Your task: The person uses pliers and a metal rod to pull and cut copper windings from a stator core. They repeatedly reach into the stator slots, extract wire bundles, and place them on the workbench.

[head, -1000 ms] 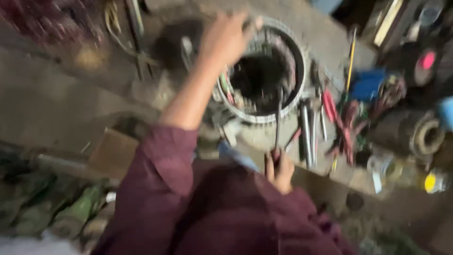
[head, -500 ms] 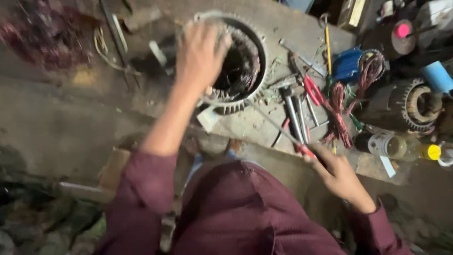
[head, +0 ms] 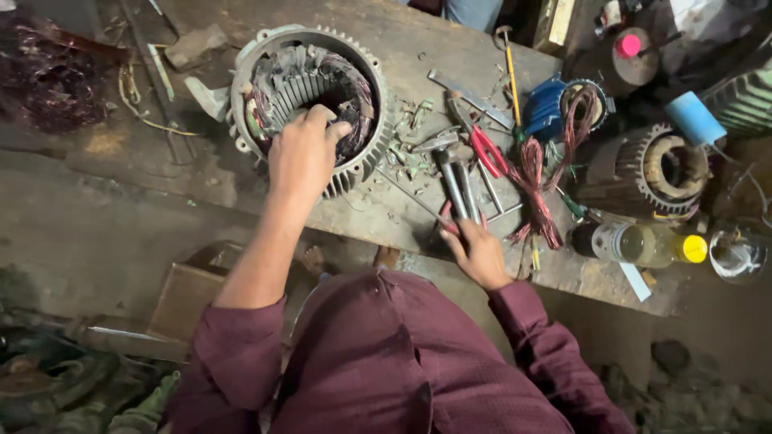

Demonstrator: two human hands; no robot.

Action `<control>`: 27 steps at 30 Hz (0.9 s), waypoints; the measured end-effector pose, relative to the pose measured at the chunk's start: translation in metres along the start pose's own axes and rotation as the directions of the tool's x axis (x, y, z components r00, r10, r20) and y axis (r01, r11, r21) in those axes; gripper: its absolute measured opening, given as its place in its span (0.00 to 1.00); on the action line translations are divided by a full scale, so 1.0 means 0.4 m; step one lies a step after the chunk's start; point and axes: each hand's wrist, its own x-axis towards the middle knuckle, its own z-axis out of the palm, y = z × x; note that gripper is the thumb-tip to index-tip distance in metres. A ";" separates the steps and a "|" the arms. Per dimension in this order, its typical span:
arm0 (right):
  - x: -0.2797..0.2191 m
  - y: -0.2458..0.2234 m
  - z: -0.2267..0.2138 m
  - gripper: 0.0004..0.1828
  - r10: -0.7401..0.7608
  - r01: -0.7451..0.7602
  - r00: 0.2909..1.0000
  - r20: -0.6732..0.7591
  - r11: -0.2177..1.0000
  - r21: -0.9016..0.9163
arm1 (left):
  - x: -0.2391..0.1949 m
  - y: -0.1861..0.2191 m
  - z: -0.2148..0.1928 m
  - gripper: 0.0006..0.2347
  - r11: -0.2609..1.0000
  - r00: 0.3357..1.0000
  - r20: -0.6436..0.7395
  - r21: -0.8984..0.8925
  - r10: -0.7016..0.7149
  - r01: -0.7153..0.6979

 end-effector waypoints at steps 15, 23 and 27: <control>0.412 0.298 0.052 0.24 0.055 -0.079 0.997 -0.062 0.850 -0.520 | -0.069 -0.021 -0.059 0.11 0.988 0.966 -0.232 -0.072 0.116 -0.136; 0.331 0.143 -0.068 0.23 0.224 -0.250 0.968 0.116 0.795 0.553 | -0.064 -0.144 -0.134 0.06 0.988 0.913 -0.400 -0.097 0.074 -0.123; 0.234 -0.086 -0.108 0.19 0.169 -0.370 0.902 0.397 0.775 0.512 | 0.028 -0.220 -0.110 0.06 0.985 0.910 -0.401 -0.087 0.105 -0.151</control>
